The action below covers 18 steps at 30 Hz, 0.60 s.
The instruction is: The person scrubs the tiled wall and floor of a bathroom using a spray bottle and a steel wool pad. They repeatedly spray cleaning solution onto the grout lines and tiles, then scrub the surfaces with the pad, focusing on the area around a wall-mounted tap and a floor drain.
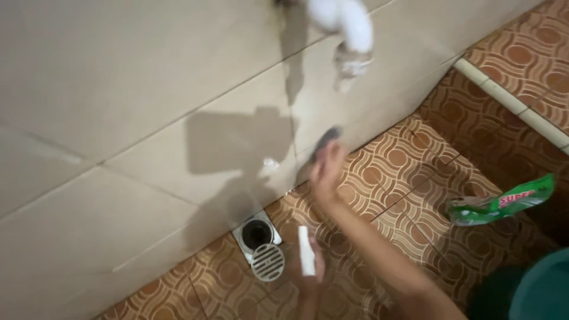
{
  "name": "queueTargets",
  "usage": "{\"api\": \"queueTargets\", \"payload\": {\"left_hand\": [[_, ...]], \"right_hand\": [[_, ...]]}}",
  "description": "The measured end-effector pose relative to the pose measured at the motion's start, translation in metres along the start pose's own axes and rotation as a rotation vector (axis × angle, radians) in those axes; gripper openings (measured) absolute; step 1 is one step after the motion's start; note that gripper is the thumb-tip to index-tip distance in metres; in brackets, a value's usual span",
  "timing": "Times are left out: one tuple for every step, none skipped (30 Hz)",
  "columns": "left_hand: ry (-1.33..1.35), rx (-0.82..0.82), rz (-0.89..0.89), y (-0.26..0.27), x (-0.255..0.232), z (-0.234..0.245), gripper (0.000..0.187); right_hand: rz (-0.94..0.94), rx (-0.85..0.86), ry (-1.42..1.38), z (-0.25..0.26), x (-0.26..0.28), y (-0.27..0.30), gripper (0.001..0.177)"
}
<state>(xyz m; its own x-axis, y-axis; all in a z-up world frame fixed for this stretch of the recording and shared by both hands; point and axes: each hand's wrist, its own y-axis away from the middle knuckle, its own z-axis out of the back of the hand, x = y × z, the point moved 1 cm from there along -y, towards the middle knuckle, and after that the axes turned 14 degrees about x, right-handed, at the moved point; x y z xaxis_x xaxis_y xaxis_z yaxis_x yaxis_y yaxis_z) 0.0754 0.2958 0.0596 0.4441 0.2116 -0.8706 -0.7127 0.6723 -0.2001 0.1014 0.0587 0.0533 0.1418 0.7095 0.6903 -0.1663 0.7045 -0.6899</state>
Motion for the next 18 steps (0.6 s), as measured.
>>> {"api": "queueTargets", "payload": {"left_hand": [[0.114,0.012,0.029,-0.003,0.003,0.007,0.025],[0.229,0.022,0.056,-0.006,0.006,0.015,0.025],[0.343,0.033,0.078,-0.010,0.011,0.023,0.024],[0.371,0.026,0.138,-0.014,0.015,0.030,0.021],[0.397,0.014,0.202,-0.015,0.020,0.038,0.019],[0.424,0.002,0.265,-0.015,0.024,0.046,0.017],[0.457,-0.015,0.271,-0.017,0.027,0.052,0.018],[0.489,-0.033,0.276,-0.020,0.029,0.059,0.020],[0.523,-0.049,0.281,-0.022,0.029,0.063,0.022],[0.551,-0.069,0.260,-0.022,0.028,0.066,0.021],[0.576,-0.090,0.238,-0.024,0.026,0.070,0.020],[0.601,-0.110,0.215,-0.026,0.024,0.075,0.020],[0.600,-0.096,0.237,-0.026,0.022,0.081,0.020],[0.599,-0.082,0.260,-0.024,0.020,0.086,0.021],[0.598,-0.070,0.283,-0.022,0.018,0.091,0.022],[0.605,-0.098,0.308,-0.021,0.016,0.095,0.022],[0.617,-0.123,0.328,-0.022,0.015,0.098,0.022],[0.629,-0.148,0.349,-0.021,0.013,0.101,0.023]], "right_hand": [[0.180,0.074,0.361,-0.010,0.009,0.018,0.049],[0.254,0.163,0.343,-0.012,0.014,0.031,0.044],[0.330,0.245,0.322,-0.011,0.016,0.037,0.044],[0.405,0.327,0.299,-0.006,0.017,0.039,0.048],[-0.093,0.570,-0.012,0.002,0.012,0.037,0.030],[-0.598,0.795,-0.326,0.012,0.007,0.033,0.024],[-0.257,0.685,-0.101,0.023,0.010,0.022,0.024],[0.084,0.560,0.115,0.032,0.014,0.011,0.030],[0.424,0.418,0.324,0.038,0.021,0.004,0.039],[0.407,0.373,0.304,0.038,0.024,-0.002,0.038],[0.390,0.327,0.283,0.032,0.030,-0.004,0.038],[0.372,0.280,0.261,0.021,0.037,-0.002,0.039],[0.418,0.286,0.297,0.004,0.045,0.006,0.041],[0.464,0.290,0.333,-0.014,0.051,0.015,0.044],[0.511,0.295,0.367,-0.031,0.055,0.026,0.047],[0.614,0.350,0.396,-0.045,0.060,0.038,0.041],[0.720,0.399,0.429,-0.053,0.061,0.047,0.035],[0.828,0.447,0.462,-0.056,0.061,0.054,0.030]]}}
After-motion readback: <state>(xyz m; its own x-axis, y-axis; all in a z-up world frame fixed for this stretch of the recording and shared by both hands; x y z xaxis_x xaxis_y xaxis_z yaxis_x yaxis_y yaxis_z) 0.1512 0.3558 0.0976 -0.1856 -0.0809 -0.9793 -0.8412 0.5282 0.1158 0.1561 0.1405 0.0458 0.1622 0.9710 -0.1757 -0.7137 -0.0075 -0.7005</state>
